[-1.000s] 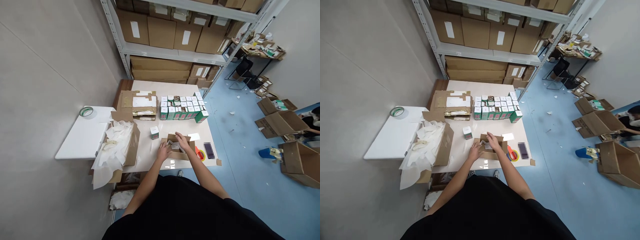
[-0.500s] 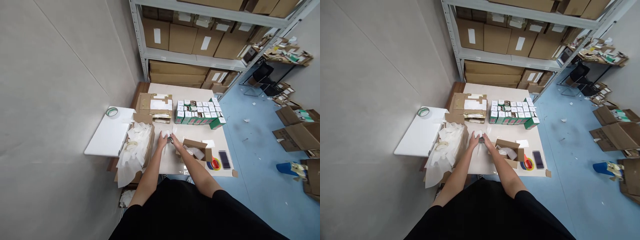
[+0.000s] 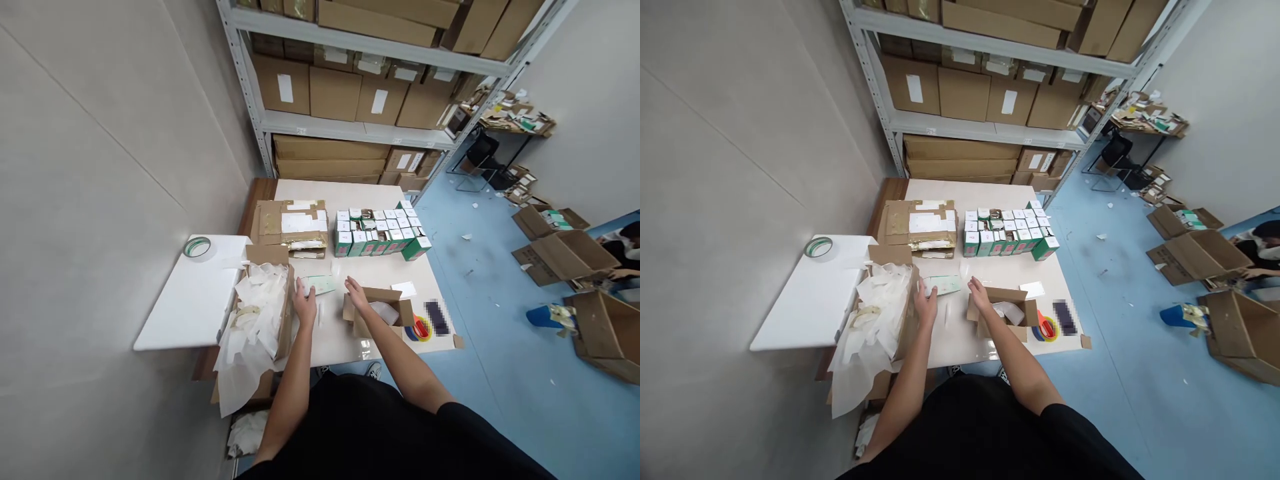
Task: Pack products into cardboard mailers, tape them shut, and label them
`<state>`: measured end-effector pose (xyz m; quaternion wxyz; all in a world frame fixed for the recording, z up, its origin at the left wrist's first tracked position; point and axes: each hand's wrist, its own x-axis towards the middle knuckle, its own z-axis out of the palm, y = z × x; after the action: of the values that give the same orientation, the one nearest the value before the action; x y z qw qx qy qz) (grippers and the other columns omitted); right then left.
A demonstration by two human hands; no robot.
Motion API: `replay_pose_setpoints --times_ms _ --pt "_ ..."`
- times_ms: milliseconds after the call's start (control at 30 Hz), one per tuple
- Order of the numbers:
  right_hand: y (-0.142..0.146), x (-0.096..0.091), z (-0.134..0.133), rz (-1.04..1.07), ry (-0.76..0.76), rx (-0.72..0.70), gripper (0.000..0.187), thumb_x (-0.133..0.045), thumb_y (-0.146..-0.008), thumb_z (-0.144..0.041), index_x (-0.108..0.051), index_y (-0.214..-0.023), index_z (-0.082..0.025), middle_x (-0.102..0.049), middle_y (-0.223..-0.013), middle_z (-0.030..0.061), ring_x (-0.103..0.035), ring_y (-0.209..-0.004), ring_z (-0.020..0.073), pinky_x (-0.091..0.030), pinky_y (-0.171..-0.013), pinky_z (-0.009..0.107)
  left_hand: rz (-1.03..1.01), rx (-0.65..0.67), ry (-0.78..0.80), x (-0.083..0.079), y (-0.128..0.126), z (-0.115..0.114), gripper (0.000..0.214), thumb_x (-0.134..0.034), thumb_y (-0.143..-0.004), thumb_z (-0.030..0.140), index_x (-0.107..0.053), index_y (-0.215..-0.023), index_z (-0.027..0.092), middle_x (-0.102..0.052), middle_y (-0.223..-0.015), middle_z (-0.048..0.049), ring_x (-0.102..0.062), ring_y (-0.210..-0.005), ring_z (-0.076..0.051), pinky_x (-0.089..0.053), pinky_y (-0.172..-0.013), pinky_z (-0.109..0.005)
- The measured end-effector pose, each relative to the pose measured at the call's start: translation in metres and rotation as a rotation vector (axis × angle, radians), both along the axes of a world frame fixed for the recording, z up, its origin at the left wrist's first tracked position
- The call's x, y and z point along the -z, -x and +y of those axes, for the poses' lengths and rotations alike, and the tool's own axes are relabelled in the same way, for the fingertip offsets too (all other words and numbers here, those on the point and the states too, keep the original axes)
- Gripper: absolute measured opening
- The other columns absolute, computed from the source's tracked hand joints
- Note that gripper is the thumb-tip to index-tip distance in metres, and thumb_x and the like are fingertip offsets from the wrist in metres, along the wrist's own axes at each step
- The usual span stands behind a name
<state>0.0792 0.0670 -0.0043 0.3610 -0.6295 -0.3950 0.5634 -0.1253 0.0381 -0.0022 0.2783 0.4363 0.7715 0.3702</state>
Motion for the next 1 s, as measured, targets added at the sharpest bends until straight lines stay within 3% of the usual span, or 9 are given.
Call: replay_pose_setpoints --times_ms 133,233,367,500,667,800,900,1000 --pt "-0.031 -0.009 -0.006 -0.079 -0.088 0.066 0.074 -0.057 -0.091 -0.063 -0.052 -0.153 -0.024 -0.051 -0.158 0.0106 -0.047 -0.146 0.0286 -0.041 -0.120 0.045 -0.219 0.052 -0.039 -0.017 -0.008 -0.008 0.067 -0.044 -0.104 0.051 -0.028 -0.166 0.028 -0.049 -0.160 -0.0062 -0.050 -0.144 -0.027 -0.048 -0.113 -0.037" --pt "-0.064 -0.020 -0.018 -0.139 -0.133 0.099 0.075 -0.052 -0.092 -0.066 -0.052 -0.152 -0.022 -0.057 -0.152 0.0104 -0.053 -0.141 0.0289 -0.045 -0.117 0.042 -0.402 0.203 -0.012 -0.025 -0.039 -0.009 0.065 -0.038 -0.106 0.052 -0.031 -0.165 0.025 -0.049 -0.160 -0.0054 -0.055 -0.140 -0.026 -0.051 -0.109 -0.037" --pt "-0.118 -0.024 -0.047 -0.262 -0.186 0.216 0.073 -0.050 -0.094 -0.064 -0.051 -0.152 -0.020 -0.062 -0.146 0.0117 -0.059 -0.134 0.0289 -0.051 -0.110 0.041 -0.312 0.373 0.029 -0.026 -0.097 -0.014 0.063 -0.039 -0.105 0.056 -0.044 -0.158 0.022 -0.044 -0.163 -0.0069 -0.039 -0.152 -0.025 -0.036 -0.124 -0.038" --pt "-0.156 -0.017 -0.077 -0.341 -0.250 0.220 0.068 -0.044 -0.098 -0.060 -0.050 -0.153 -0.022 -0.064 -0.144 0.0114 -0.061 -0.132 0.0265 -0.054 -0.105 0.038 -0.265 0.462 0.105 -0.022 -0.144 -0.024 0.063 -0.035 -0.107 0.051 -0.038 -0.161 0.019 -0.043 -0.164 -0.0098 -0.040 -0.152 -0.024 -0.030 -0.127 -0.039" --pt "-0.193 -0.018 -0.089 -0.221 -0.126 0.417 0.077 -0.058 -0.090 -0.061 -0.048 -0.155 -0.020 -0.051 -0.157 0.0132 -0.047 -0.147 0.0287 -0.043 -0.118 0.044 -0.034 0.538 0.101 -0.002 -0.154 -0.032 0.069 -0.051 -0.101 0.043 -0.032 -0.163 0.018 -0.035 -0.168 -0.0114 -0.027 -0.158 -0.028 -0.026 -0.129 -0.044" --pt "-0.218 -0.024 -0.089 -0.076 -0.181 0.453 0.075 -0.065 -0.085 -0.055 -0.051 -0.152 -0.023 -0.051 -0.158 0.0129 -0.048 -0.146 0.0285 -0.038 -0.122 0.045 0.168 0.837 0.226 0.024 -0.145 -0.037 0.074 -0.075 -0.085 0.043 -0.051 -0.152 0.021 -0.038 -0.166 -0.0126 -0.030 -0.156 -0.035 -0.026 -0.128 -0.048" --pt "-0.222 -0.024 -0.094 -0.028 -0.200 0.424 0.072 -0.068 -0.082 -0.049 -0.055 -0.147 -0.022 -0.058 -0.150 0.0149 -0.054 -0.140 0.0298 -0.040 -0.120 0.049 0.319 0.952 0.331 0.041 -0.149 -0.044 0.089 -0.091 -0.067 0.040 -0.056 -0.147 0.022 -0.013 -0.174 -0.0131 -0.011 -0.159 -0.044 -0.022 -0.128 -0.055" --pt "-0.217 -0.022 -0.100 0.008 -0.185 0.367 0.067 -0.068 -0.083 -0.046 -0.057 -0.145 -0.023 -0.062 -0.146 0.0141 -0.057 -0.137 0.0296 -0.041 -0.119 0.049 0.432 0.942 0.303 0.049 -0.158 -0.053 0.081 -0.091 -0.071 0.037 -0.060 -0.144 0.022 0.001 -0.175 -0.0125 -0.004 -0.160 -0.043 -0.024 -0.126 -0.057"
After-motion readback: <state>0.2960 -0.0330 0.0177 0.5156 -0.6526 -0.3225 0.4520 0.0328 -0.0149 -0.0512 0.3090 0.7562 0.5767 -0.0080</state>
